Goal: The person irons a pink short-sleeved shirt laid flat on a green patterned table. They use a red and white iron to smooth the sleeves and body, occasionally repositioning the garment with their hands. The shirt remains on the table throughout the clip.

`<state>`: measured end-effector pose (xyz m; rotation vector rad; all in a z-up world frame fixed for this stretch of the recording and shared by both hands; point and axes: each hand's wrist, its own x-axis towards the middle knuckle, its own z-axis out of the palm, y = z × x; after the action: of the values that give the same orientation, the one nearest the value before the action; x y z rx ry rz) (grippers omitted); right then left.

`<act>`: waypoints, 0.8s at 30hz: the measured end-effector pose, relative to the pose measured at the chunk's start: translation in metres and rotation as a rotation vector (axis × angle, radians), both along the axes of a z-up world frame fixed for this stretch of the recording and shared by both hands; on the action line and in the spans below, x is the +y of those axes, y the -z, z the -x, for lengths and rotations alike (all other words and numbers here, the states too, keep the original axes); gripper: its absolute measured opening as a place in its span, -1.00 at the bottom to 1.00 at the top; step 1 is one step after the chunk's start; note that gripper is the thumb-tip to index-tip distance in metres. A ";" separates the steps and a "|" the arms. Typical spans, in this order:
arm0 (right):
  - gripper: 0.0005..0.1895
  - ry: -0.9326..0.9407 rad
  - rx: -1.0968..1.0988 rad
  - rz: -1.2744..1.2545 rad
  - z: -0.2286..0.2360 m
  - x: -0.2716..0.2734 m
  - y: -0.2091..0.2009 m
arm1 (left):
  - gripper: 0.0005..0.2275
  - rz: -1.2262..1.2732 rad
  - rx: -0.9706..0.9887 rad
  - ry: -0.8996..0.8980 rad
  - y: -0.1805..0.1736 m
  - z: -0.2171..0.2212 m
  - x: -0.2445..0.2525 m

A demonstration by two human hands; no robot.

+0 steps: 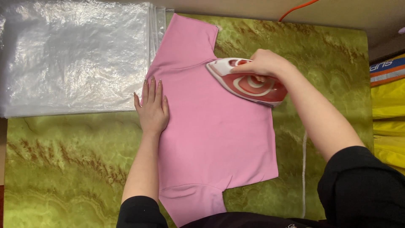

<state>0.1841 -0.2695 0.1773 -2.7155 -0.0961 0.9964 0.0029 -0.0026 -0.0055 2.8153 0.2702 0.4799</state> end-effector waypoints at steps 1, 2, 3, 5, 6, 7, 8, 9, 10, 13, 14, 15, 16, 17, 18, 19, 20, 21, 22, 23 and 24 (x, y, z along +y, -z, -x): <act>-0.36 -0.003 -0.002 0.003 -0.002 -0.016 0.000 | -0.58 0.003 -0.002 -0.003 0.001 0.000 0.000; -0.39 0.082 -0.007 -0.017 -0.005 -0.033 0.001 | -0.57 0.007 0.006 -0.004 0.001 0.000 0.000; -0.41 0.172 -0.013 -0.037 -0.006 -0.050 0.001 | -0.57 0.010 0.013 -0.002 0.002 0.000 0.000; -0.42 0.258 -0.047 -0.067 0.008 -0.074 -0.007 | -0.57 0.010 0.009 0.000 -0.001 0.000 0.000; -0.42 0.342 -0.078 -0.100 0.015 -0.086 -0.010 | -0.57 0.006 0.008 0.001 -0.002 0.001 0.000; -0.42 0.337 -0.080 -0.100 0.014 -0.102 -0.005 | -0.57 0.007 0.006 -0.004 0.000 0.000 0.001; -0.41 0.396 -0.092 -0.114 0.014 -0.117 0.001 | -0.57 0.004 0.012 -0.004 0.001 -0.001 0.002; -0.40 0.457 -0.103 -0.123 0.015 -0.134 0.006 | -0.57 0.007 0.021 -0.003 0.004 -0.001 0.001; -0.40 0.452 -0.103 -0.118 0.024 -0.125 -0.009 | -0.57 0.012 0.022 -0.007 0.001 0.002 -0.001; -0.31 0.493 -0.053 0.051 0.035 -0.106 -0.037 | -0.55 -0.002 -0.021 0.000 -0.007 0.002 0.000; -0.31 0.455 -0.085 0.134 0.032 -0.109 -0.036 | -0.55 0.007 -0.012 0.001 -0.006 0.002 0.000; -0.30 0.418 -0.115 0.216 0.030 -0.113 -0.034 | -0.55 0.016 0.000 0.005 -0.006 0.002 0.000; -0.30 0.416 -0.114 0.215 0.030 -0.105 -0.040 | -0.55 0.015 0.001 0.003 -0.007 0.003 0.001; -0.29 0.369 -0.123 0.204 0.031 -0.100 -0.045 | -0.55 0.018 -0.001 0.005 -0.008 0.003 0.000; -0.28 0.323 -0.132 0.193 0.032 -0.095 -0.051 | -0.55 0.021 -0.003 0.008 -0.009 0.003 -0.001; -0.28 0.329 -0.131 0.192 0.033 -0.081 -0.054 | -0.55 0.019 -0.004 0.014 -0.009 0.003 -0.001; -0.32 0.282 -0.122 0.182 0.034 -0.067 -0.057 | -0.55 0.017 0.000 0.012 -0.010 0.003 -0.001; -0.34 0.233 -0.112 0.171 0.034 -0.052 -0.061 | -0.55 0.014 0.005 0.008 -0.011 0.003 -0.001; -0.34 0.238 -0.110 0.169 0.033 -0.039 -0.057 | -0.55 0.012 0.006 0.013 -0.007 0.002 -0.002; -0.38 0.115 -0.109 0.120 0.032 -0.023 -0.053 | -0.55 0.017 0.023 0.007 -0.003 0.001 -0.001; -0.38 -0.008 -0.108 0.070 0.031 -0.007 -0.049 | -0.56 0.022 0.040 0.000 0.000 0.001 0.000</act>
<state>0.1531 -0.2760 0.2265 -2.8345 -0.0934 0.8708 0.0021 -0.0025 -0.0059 2.8057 0.2814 0.4188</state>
